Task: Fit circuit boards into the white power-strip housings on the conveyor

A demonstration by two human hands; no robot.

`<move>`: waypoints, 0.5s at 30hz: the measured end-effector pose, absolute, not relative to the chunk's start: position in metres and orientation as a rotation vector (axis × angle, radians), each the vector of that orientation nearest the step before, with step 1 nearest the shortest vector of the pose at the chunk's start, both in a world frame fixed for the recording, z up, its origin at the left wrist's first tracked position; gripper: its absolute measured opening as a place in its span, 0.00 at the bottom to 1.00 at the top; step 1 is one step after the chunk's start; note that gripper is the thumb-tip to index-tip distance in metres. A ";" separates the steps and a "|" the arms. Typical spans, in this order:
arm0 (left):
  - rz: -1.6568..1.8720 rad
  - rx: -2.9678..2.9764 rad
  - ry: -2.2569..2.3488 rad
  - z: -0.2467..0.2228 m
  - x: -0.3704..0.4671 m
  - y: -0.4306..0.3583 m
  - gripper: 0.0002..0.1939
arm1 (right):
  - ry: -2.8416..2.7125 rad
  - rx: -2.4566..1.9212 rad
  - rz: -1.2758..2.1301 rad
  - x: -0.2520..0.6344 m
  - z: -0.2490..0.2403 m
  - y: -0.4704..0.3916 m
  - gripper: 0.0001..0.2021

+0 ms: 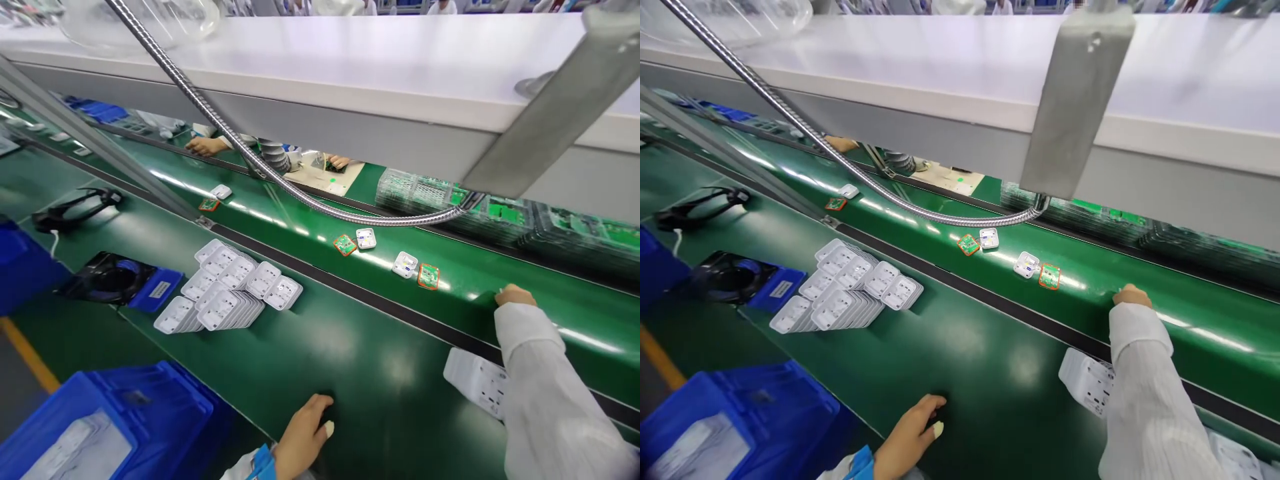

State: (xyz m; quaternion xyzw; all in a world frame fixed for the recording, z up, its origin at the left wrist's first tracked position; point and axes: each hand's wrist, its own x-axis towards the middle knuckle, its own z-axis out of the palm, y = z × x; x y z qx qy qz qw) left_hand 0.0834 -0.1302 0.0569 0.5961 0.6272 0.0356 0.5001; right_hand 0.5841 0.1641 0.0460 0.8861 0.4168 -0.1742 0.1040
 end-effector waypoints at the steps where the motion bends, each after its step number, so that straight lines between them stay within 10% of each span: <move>1: 0.086 1.457 1.507 0.061 0.086 -0.129 0.20 | 1.291 2.614 -0.508 0.584 0.052 0.163 0.06; 15: 0.534 1.874 1.390 0.165 0.074 -0.067 0.24 | 2.751 2.314 -0.847 0.399 0.245 0.036 0.14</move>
